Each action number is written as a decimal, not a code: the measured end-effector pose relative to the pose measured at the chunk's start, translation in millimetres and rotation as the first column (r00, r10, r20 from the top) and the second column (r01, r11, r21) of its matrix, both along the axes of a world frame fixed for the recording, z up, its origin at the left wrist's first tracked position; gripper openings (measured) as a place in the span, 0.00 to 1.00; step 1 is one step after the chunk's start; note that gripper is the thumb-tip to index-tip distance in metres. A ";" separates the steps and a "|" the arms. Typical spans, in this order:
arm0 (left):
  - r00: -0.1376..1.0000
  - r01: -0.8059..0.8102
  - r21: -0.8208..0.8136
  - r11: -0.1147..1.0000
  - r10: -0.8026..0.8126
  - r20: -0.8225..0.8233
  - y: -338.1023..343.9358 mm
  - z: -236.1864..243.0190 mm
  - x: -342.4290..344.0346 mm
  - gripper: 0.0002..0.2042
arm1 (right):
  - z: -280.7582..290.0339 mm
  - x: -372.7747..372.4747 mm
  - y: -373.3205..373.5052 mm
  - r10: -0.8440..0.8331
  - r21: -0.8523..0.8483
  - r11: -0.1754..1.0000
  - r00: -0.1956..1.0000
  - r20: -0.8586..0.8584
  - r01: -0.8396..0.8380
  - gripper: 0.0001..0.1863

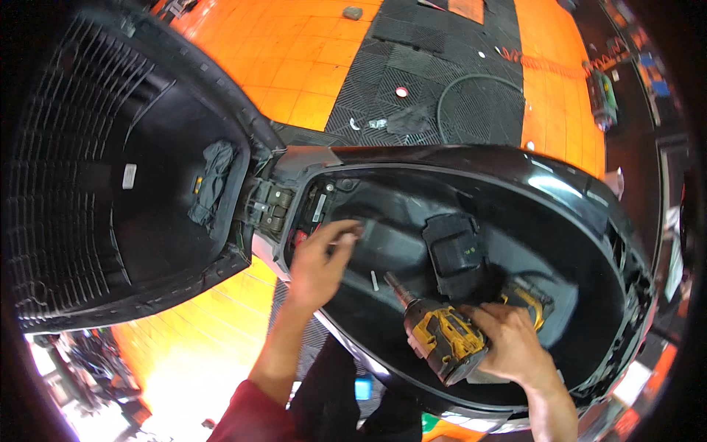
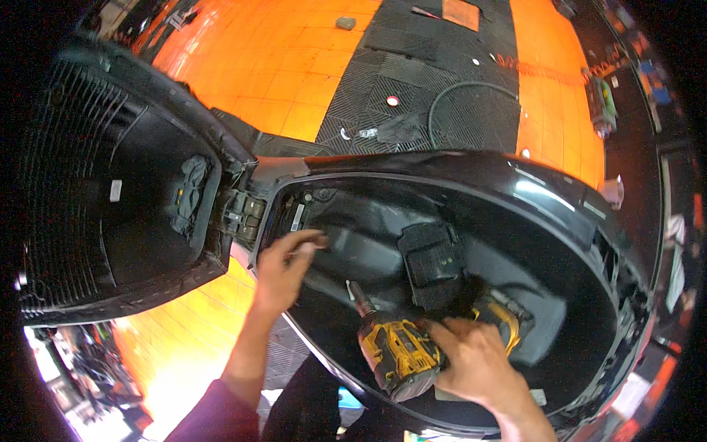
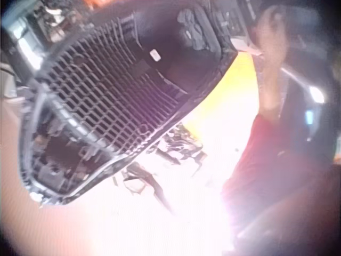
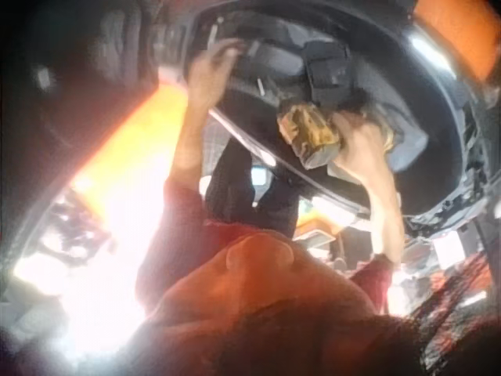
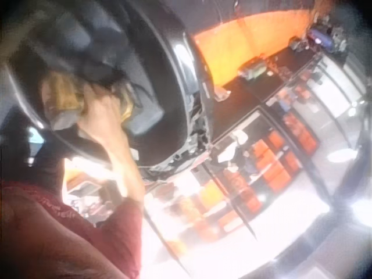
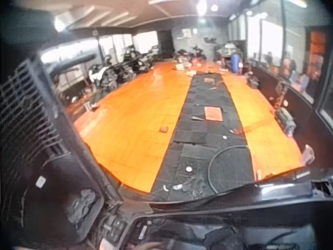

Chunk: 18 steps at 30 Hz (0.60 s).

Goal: The person uses an impact driver to remove screws from the inner storage compartment of a motorcycle, then uses a screwdriver to loosen connections on the battery and manipulate internal wiring.

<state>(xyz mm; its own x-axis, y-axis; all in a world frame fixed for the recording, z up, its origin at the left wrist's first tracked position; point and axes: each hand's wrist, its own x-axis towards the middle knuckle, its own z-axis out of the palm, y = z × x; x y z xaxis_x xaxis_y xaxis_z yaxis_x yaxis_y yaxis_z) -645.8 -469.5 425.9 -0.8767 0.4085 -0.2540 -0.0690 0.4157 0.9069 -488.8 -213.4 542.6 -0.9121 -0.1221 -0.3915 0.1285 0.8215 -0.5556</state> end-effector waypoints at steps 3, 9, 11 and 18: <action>0.929 -0.241 -0.023 0.970 0.223 -0.296 -52.2 23.3 -6.3 0.08 | -7.9 -16.7 -26.5 -0.070 -0.144 0.987 0.997 -0.029 0.065 0.27; 0.838 -0.163 -0.112 0.980 0.077 -0.541 -85.5 -26.6 4.3 0.23 | -41.0 -82.7 -70.0 -0.151 -0.265 0.955 0.988 -0.034 0.137 0.21; 0.811 -0.128 -0.302 0.945 -0.076 -0.580 -92.2 -44.2 10.2 0.22 | -39.3 -116.8 -83.3 -0.129 -0.197 0.972 0.992 -0.011 0.125 0.21; 0.790 -0.196 -0.148 0.969 0.067 -0.609 -87.8 -60.8 12.5 0.22 | -86.6 -136.1 -92.1 0.342 0.271 0.919 0.921 -0.188 -0.286 0.25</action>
<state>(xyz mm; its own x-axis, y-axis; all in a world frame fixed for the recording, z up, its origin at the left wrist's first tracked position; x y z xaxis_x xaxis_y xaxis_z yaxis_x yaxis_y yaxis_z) -633.3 -557.3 365.1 -0.9205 0.2769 0.2756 0.3901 0.6128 0.6873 -624.9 -305.6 456.0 -0.9089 -0.3473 -0.2308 -0.2640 0.9077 -0.3262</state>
